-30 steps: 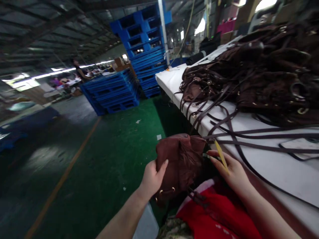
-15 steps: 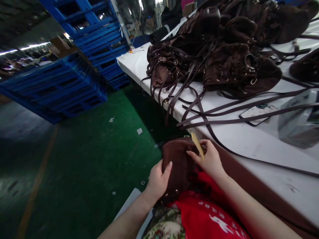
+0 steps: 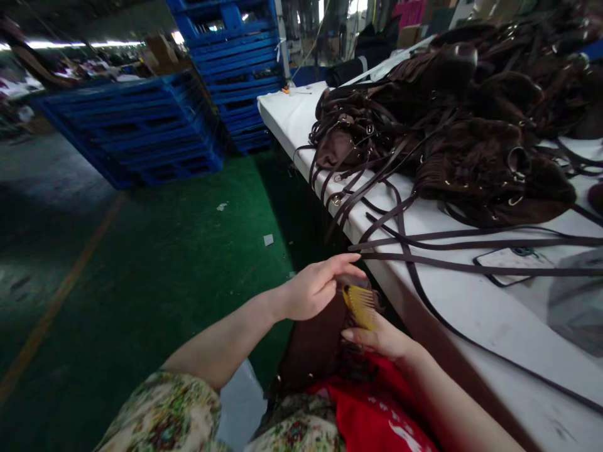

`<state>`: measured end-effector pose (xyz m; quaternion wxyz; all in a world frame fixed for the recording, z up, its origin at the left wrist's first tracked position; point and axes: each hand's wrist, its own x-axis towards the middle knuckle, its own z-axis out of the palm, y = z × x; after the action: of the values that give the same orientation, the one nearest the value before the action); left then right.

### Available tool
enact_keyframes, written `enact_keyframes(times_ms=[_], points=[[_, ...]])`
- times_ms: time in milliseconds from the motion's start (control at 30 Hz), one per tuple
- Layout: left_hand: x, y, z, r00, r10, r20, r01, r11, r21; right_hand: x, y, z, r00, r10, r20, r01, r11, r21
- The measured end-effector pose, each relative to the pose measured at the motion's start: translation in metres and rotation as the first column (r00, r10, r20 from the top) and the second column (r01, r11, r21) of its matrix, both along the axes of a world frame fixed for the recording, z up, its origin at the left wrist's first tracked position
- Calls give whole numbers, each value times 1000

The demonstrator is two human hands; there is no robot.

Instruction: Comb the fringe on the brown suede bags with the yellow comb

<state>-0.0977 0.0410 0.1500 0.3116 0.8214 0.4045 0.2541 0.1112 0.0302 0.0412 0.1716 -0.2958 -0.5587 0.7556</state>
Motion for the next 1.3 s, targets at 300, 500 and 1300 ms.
enact_keyframes(times_ms=[300, 500, 1300], points=[[48, 16, -46, 745, -282, -604, 116, 947, -298, 23, -1, 14, 995, 56, -79, -78, 945, -319], [55, 9, -101, 881, -472, 0, 419, 783, -460, 45, 7, -4, 984, 177, -1, -166, 918, -360], [32, 7, -128, 854, -241, 461, 498, 122, -859, 73, 33, -9, 971, -135, 196, 190, 935, -298]])
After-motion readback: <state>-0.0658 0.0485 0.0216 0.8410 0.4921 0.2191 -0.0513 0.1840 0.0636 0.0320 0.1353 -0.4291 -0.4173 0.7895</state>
